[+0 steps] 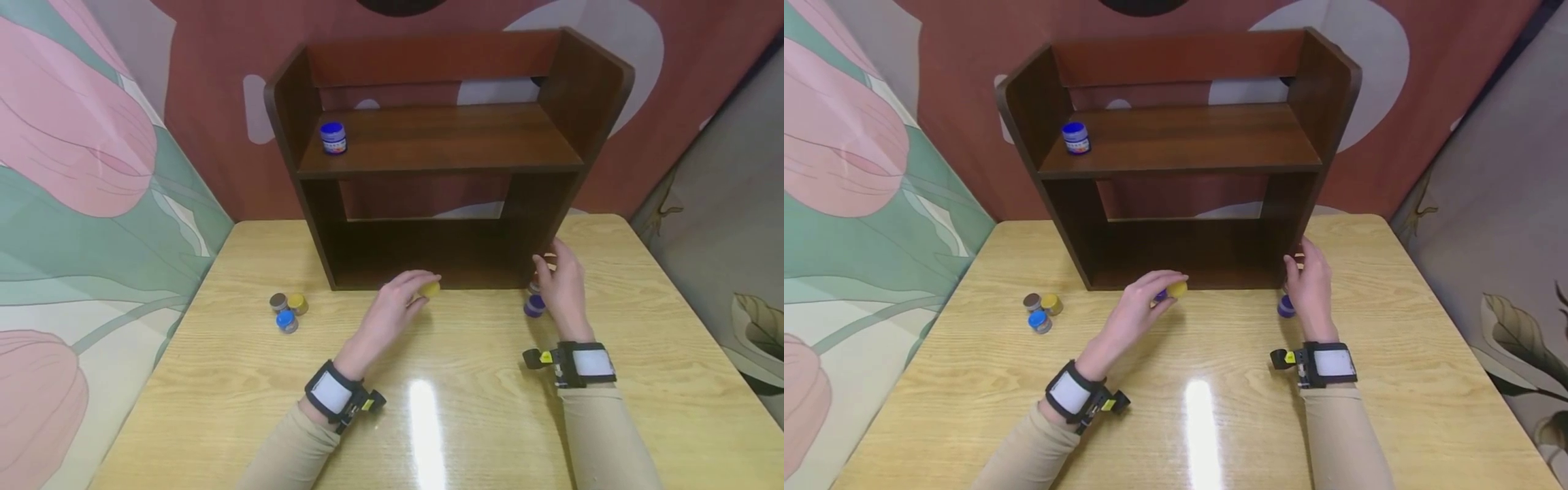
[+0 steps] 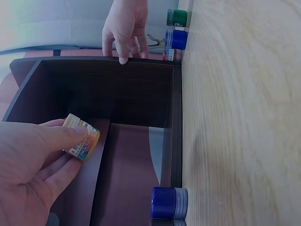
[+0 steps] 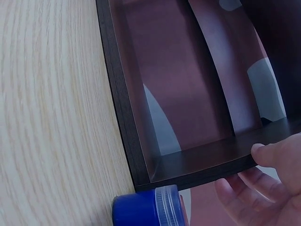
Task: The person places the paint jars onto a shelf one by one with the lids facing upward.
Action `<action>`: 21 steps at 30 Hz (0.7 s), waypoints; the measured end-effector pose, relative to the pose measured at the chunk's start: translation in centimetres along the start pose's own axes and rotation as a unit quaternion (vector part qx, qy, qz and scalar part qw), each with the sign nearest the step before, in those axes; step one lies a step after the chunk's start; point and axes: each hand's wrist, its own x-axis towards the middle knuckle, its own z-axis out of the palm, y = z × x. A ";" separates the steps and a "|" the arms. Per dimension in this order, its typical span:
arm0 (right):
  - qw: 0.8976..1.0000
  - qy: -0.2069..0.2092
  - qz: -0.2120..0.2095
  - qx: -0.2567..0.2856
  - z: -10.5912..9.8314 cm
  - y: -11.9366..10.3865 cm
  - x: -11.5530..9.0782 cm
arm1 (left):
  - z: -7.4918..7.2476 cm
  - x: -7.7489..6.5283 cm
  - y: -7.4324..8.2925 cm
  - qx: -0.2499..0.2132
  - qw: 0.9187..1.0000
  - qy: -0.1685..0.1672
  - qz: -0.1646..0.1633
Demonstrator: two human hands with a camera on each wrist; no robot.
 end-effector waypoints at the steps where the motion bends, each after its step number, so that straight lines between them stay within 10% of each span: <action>1: 1.000 0.001 0.000 -0.001 0.0 0.1 0.0 | 0.0 0.0 0.0 0.001 1.000 0.003 0.001; 21: 1.000 0.006 -0.014 -0.008 -0.3 -0.1 0.0 | -0.7 0.2 0.2 -0.001 0.999 0.037 -0.006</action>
